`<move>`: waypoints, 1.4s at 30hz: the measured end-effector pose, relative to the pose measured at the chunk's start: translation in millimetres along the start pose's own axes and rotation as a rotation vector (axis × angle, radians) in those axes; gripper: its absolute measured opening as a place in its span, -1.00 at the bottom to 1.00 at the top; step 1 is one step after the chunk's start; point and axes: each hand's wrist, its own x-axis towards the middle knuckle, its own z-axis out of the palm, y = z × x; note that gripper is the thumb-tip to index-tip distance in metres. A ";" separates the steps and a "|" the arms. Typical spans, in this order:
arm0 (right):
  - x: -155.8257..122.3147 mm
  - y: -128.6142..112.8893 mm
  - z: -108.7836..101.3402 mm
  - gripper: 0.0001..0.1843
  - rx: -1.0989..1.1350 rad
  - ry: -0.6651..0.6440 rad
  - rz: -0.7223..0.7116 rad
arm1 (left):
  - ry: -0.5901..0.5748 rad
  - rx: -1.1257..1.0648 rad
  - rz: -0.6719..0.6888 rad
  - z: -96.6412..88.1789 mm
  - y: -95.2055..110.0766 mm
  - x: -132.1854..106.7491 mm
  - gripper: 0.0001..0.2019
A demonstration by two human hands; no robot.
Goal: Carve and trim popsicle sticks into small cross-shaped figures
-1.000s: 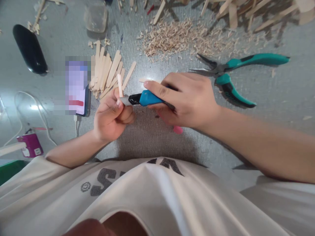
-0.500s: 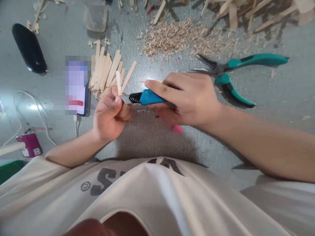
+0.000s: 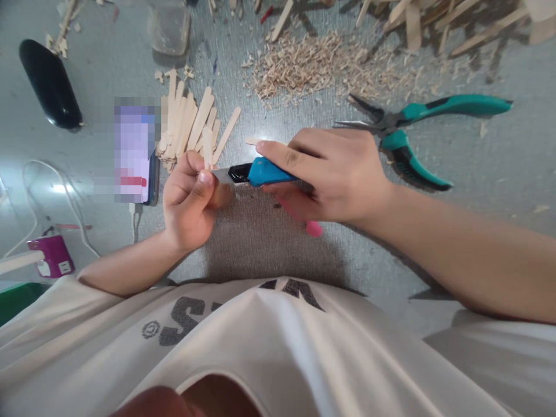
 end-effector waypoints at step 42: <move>0.8 -9.1 -10.7 -0.51 0.027 -0.243 0.039 | -0.104 0.350 0.306 -11.0 -8.9 0.2 -0.55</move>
